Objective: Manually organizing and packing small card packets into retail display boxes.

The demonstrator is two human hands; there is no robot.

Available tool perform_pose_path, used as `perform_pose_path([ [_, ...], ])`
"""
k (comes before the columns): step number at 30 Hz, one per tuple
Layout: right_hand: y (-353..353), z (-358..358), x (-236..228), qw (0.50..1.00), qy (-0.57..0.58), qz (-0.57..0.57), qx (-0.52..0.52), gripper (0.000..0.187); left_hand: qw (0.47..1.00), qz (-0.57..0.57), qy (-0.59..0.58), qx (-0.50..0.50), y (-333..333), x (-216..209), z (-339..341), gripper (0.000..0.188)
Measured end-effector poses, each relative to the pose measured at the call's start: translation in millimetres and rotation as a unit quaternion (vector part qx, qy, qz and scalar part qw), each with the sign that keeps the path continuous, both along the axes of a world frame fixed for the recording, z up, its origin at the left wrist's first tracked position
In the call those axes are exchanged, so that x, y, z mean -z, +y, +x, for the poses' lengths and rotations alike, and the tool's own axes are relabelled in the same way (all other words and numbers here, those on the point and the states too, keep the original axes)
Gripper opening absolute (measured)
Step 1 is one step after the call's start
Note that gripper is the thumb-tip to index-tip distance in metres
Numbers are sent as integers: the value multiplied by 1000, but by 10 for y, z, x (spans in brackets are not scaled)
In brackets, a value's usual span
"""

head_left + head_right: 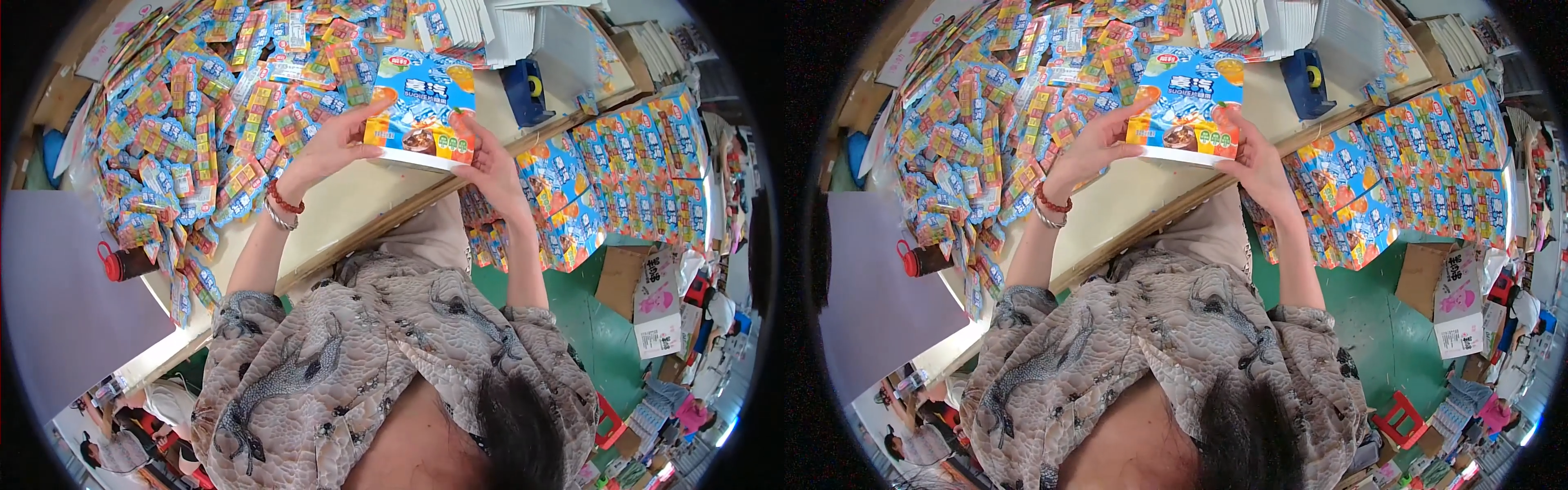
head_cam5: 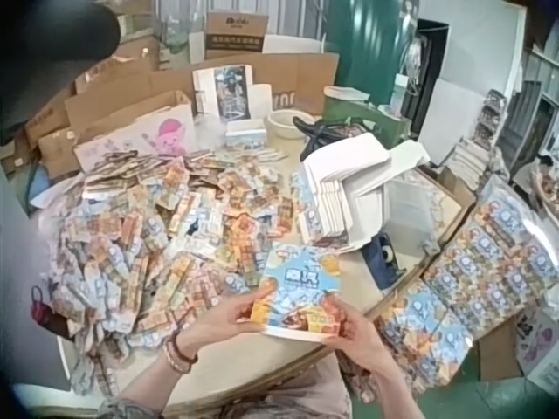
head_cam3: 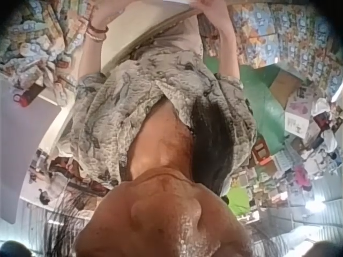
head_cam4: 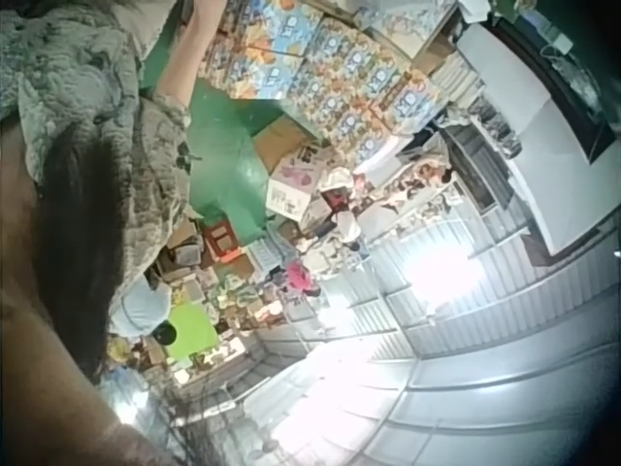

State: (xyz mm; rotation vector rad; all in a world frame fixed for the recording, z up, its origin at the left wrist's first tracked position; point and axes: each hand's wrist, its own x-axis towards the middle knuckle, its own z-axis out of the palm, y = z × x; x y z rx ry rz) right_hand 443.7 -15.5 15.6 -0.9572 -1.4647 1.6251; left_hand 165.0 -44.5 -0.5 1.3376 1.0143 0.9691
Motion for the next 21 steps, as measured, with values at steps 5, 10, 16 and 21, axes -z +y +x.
perform_pose_path([
  [5,-67,-26,-69,936,-257,237,48,50,944,169,264,-101,-163,-198,109,66],
  [10,-139,25,159,882,-262,382,81,38,915,244,275,-167,-267,53,182,45],
  [16,-136,58,268,837,-337,426,72,34,873,341,282,-204,-259,315,194,34],
  [21,-120,59,321,817,-311,480,70,37,873,350,318,-122,-230,367,17,28],
])
